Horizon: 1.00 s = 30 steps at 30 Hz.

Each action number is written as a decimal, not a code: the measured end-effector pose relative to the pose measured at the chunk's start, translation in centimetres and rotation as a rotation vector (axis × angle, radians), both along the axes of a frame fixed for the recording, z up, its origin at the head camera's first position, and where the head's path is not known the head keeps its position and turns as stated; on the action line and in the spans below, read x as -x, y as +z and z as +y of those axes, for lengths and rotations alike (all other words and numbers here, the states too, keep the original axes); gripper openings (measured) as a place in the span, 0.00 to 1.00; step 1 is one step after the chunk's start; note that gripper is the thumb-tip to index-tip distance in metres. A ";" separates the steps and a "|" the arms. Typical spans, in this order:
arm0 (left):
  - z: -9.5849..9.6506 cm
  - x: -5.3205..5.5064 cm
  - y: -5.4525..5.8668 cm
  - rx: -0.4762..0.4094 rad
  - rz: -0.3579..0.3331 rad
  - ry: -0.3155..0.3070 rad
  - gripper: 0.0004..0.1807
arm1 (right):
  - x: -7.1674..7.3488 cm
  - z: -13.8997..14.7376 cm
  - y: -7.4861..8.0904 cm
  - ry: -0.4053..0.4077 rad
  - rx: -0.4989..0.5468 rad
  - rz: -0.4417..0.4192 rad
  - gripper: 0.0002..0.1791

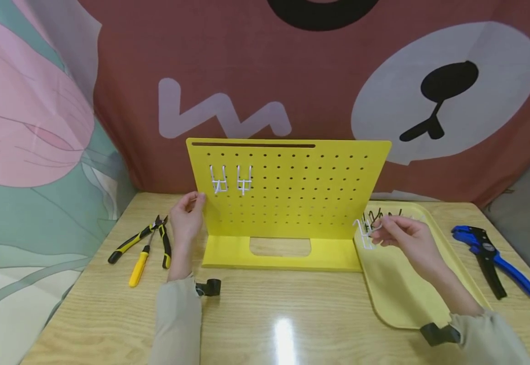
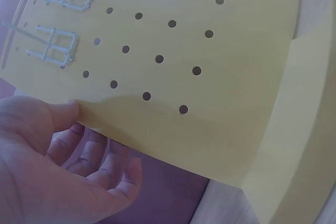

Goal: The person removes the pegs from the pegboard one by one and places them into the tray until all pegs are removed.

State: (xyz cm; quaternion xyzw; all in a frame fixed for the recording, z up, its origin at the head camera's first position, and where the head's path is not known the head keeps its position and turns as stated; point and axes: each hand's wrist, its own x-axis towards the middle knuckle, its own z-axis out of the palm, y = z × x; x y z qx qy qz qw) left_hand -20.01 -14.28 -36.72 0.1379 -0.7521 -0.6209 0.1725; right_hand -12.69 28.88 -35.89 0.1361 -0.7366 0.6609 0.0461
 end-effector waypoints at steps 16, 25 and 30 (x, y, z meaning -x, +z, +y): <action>-0.1 0.0 -0.1 -0.015 -0.015 -0.013 0.15 | -1.1 4.2 -3.3 -0.045 -0.203 -0.172 0.17; -0.1 -0.1 0.1 -0.008 -0.015 -0.002 0.15 | -0.8 4.7 -4.3 -0.007 -0.204 -0.201 0.17; -0.1 0.0 0.0 0.002 0.006 -0.002 0.15 | -0.5 5.1 -4.8 -0.005 -0.217 -0.212 0.15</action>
